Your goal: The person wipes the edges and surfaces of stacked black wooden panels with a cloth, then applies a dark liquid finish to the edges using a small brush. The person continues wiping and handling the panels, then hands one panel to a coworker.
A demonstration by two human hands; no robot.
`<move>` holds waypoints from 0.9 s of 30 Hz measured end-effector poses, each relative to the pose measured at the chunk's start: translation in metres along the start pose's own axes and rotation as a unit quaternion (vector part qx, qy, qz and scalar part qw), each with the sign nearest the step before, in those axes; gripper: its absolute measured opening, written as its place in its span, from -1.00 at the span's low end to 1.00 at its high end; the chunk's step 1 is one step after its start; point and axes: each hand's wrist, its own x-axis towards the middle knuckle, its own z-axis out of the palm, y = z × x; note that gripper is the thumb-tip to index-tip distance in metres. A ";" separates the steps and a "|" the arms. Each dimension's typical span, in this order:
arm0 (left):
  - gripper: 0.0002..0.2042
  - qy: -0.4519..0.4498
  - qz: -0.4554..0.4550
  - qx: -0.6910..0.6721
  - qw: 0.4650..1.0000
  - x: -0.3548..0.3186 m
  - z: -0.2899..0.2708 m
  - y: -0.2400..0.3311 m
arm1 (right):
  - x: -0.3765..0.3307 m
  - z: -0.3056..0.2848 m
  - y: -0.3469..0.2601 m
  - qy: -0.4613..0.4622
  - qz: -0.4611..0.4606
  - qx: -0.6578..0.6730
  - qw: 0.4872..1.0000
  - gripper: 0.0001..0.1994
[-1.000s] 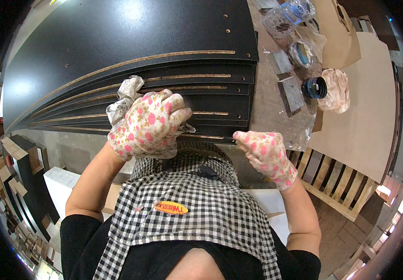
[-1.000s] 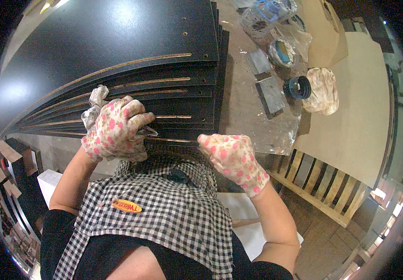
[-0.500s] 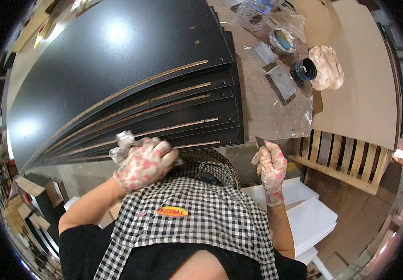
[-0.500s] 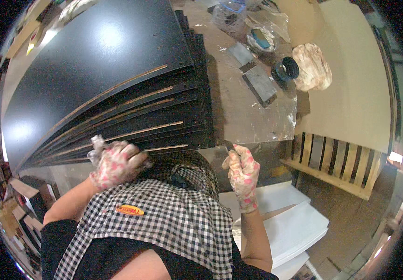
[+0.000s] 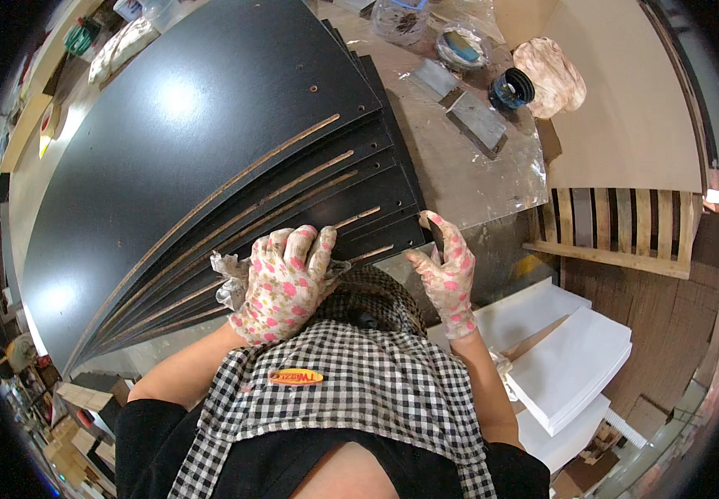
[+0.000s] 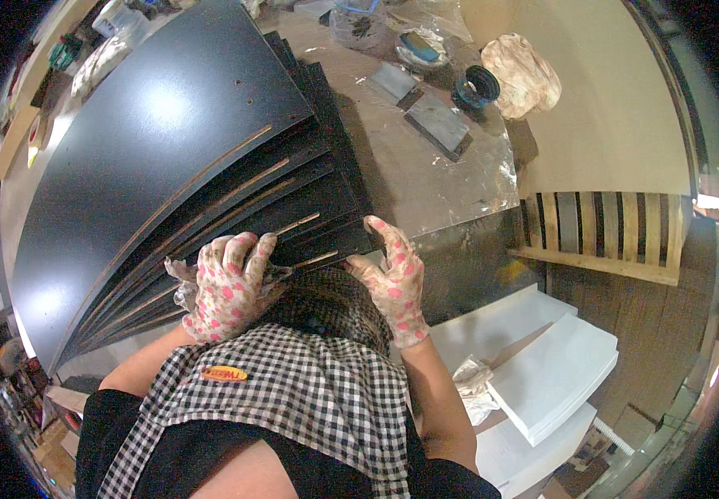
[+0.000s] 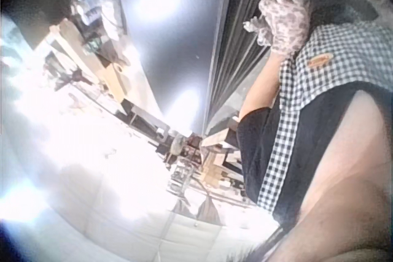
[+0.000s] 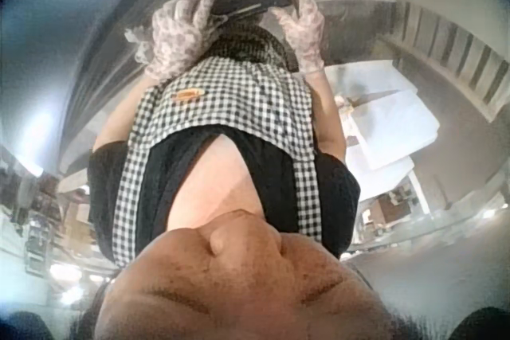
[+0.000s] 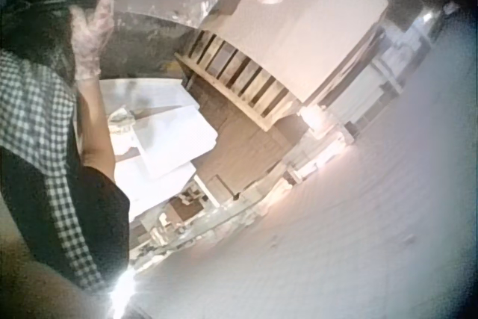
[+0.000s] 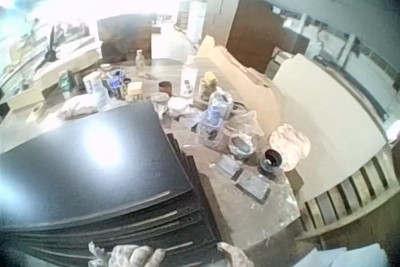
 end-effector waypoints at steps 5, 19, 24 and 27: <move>-0.28 -0.001 -0.011 -0.015 1.000 0.004 0.007 0.000 | 0.001 0.002 0.001 0.019 -0.003 0.036 0.999 -0.39; -0.52 -0.016 0.043 -0.040 0.998 0.010 0.002 0.000 | -0.007 0.012 -0.001 0.079 0.054 0.039 0.995 -0.39; -0.43 -0.013 0.029 -0.046 0.998 0.010 0.001 0.006 | -0.012 0.021 0.004 0.109 0.034 0.053 0.992 -0.43; -0.44 -0.006 0.039 -0.040 0.998 0.013 -0.001 0.007 | -0.013 0.021 0.009 0.103 0.013 0.031 0.994 -0.46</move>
